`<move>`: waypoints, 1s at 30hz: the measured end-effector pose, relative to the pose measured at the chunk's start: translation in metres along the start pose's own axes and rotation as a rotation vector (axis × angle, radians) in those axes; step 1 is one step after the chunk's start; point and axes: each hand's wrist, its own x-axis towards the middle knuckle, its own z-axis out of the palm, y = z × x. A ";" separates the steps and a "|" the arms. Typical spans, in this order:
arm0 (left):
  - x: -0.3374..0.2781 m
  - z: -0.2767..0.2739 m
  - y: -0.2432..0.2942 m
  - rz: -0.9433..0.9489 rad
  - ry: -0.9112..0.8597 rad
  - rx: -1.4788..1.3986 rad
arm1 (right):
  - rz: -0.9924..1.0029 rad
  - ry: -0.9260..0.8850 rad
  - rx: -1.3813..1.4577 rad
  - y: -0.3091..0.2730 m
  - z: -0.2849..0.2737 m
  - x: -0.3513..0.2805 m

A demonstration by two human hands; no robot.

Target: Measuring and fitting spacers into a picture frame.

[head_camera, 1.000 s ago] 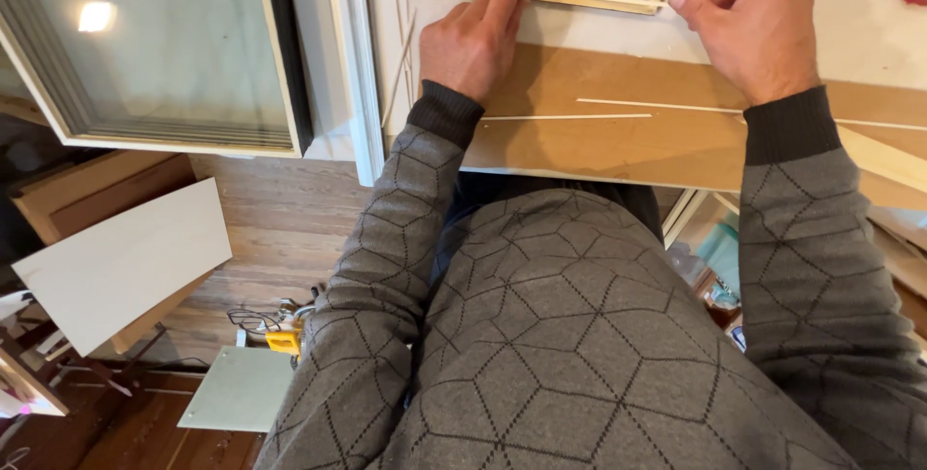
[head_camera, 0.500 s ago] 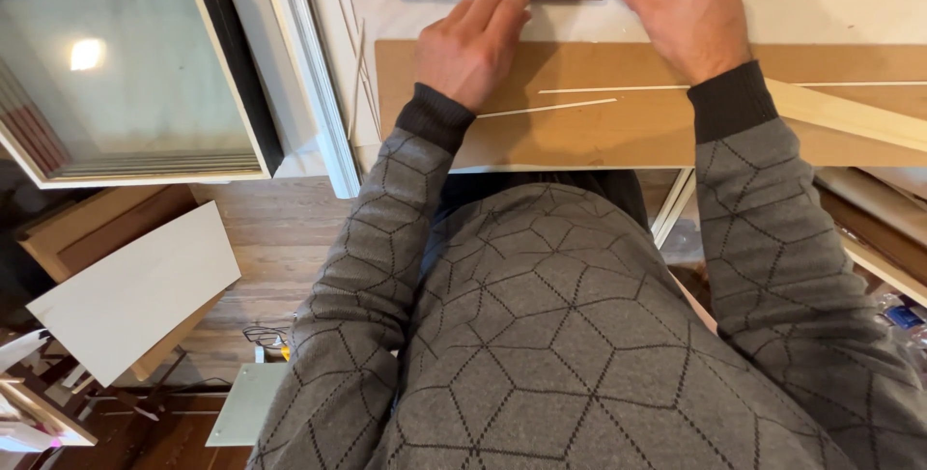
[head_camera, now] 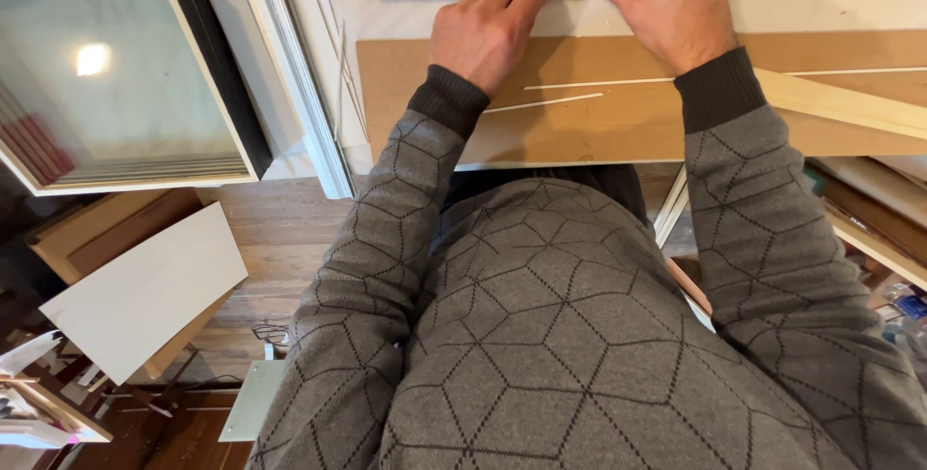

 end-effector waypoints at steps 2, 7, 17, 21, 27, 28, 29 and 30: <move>0.001 0.000 0.000 -0.002 -0.001 -0.001 | 0.002 0.003 -0.005 0.000 0.000 0.000; 0.002 0.001 0.003 -0.002 0.013 0.000 | 0.009 -0.016 -0.044 -0.003 -0.002 0.001; 0.003 0.000 0.006 -0.002 0.017 0.005 | -0.014 0.096 -0.349 0.002 -0.018 -0.006; 0.001 -0.001 0.007 -0.004 0.012 0.000 | -0.072 0.085 -0.348 -0.004 -0.023 -0.013; 0.002 -0.003 0.011 -0.009 0.022 -0.013 | -0.178 0.072 -0.349 -0.013 -0.028 -0.017; 0.002 -0.004 0.012 -0.007 0.031 -0.017 | -0.205 0.069 -0.350 -0.014 -0.029 -0.018; 0.003 -0.009 0.014 -0.008 0.031 -0.017 | -0.204 0.069 -0.350 -0.016 -0.031 -0.019; 0.004 -0.013 0.015 -0.019 0.039 -0.029 | -0.233 0.067 -0.352 -0.017 -0.033 -0.017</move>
